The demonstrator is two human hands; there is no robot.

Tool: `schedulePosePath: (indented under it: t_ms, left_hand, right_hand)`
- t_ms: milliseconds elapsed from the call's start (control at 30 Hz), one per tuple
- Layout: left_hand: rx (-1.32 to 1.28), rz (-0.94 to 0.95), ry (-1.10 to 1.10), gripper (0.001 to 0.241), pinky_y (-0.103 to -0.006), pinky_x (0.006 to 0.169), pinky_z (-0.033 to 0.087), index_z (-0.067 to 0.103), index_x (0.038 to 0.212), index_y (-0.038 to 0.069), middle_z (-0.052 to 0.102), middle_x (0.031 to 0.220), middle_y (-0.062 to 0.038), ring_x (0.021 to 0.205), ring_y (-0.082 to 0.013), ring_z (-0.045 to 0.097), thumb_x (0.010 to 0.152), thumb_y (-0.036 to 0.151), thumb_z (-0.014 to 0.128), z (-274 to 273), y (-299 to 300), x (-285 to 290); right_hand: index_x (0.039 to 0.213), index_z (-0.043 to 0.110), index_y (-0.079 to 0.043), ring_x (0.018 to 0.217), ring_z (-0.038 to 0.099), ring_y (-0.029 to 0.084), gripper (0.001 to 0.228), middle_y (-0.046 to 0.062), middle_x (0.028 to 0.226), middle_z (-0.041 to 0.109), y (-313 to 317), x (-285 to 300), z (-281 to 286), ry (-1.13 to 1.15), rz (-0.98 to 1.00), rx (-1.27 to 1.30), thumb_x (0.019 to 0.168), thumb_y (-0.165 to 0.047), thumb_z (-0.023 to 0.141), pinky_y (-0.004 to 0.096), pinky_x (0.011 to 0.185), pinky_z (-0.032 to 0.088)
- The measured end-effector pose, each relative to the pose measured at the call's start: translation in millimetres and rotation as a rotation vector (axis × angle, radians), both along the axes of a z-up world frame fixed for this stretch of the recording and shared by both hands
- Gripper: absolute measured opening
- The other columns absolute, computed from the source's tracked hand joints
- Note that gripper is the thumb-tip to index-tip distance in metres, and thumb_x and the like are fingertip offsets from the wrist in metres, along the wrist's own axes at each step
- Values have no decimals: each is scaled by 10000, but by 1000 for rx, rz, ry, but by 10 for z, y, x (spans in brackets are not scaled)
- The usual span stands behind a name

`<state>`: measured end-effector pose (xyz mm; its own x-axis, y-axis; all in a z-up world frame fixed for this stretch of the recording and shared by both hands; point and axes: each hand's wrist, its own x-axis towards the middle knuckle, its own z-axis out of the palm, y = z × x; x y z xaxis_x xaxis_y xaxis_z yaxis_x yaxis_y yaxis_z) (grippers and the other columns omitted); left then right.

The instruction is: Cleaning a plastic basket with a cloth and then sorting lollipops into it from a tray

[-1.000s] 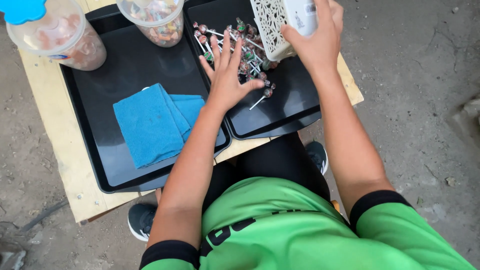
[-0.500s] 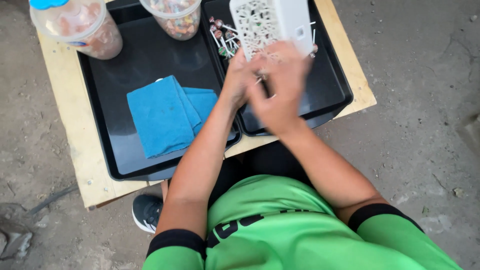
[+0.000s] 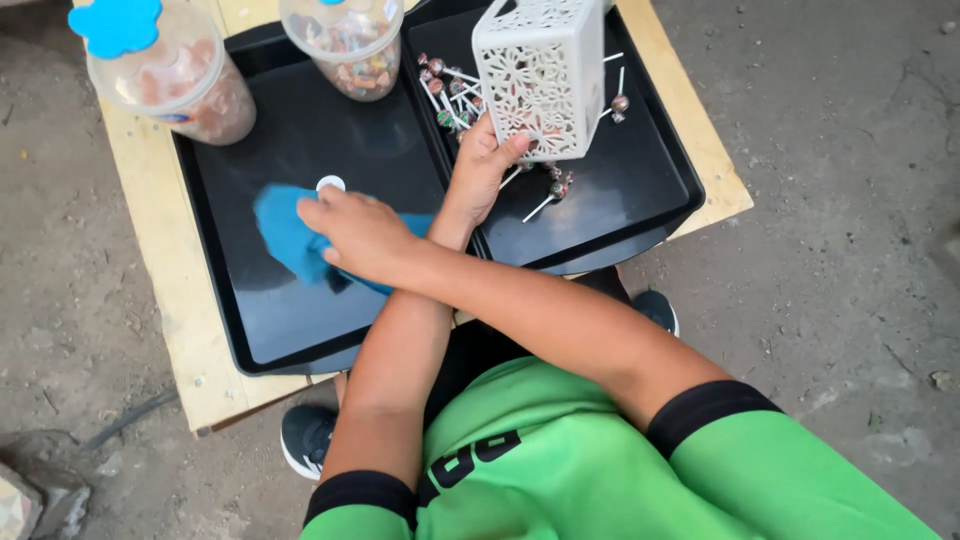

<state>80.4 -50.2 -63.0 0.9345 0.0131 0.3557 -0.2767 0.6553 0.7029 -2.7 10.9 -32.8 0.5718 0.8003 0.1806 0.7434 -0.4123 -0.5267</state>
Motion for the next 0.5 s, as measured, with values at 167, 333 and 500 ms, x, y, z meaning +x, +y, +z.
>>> schedulePosePath:
  t_ms: [167,333,500]
  left_hand:
    - [125,53,-56,209,-358,788,560,550,1082,10,659,985,-114,917,-216,657,884,50,603,123,13,-10]
    - [476,154,-189,203,-403,732,509,539,974,6,644,906,-160,845,-308,623,772,24,540,477,-120,-219]
    - [997,317,-367,222,-469,647,433,523,812,0,620,787,-227,736,-446,571,604,-12,447,755,-303,-503]
  right_hand:
    - [1074,530,-108,1034,544,299,480,93,1038,530,-1087,-11,1195,-379,-222,575,645,-83,743,403,906,451]
    - [1215,526,-123,1045,436,357,482,150,1131,412,-1842,25,1260,-735,-561,474,747,-37,600,483,947,338]
    - [1524,162,-379,1526,91,314,613,-68,1598,157,-2096,446,952,-770,-732,379,988,-664,246,564,1272,237]
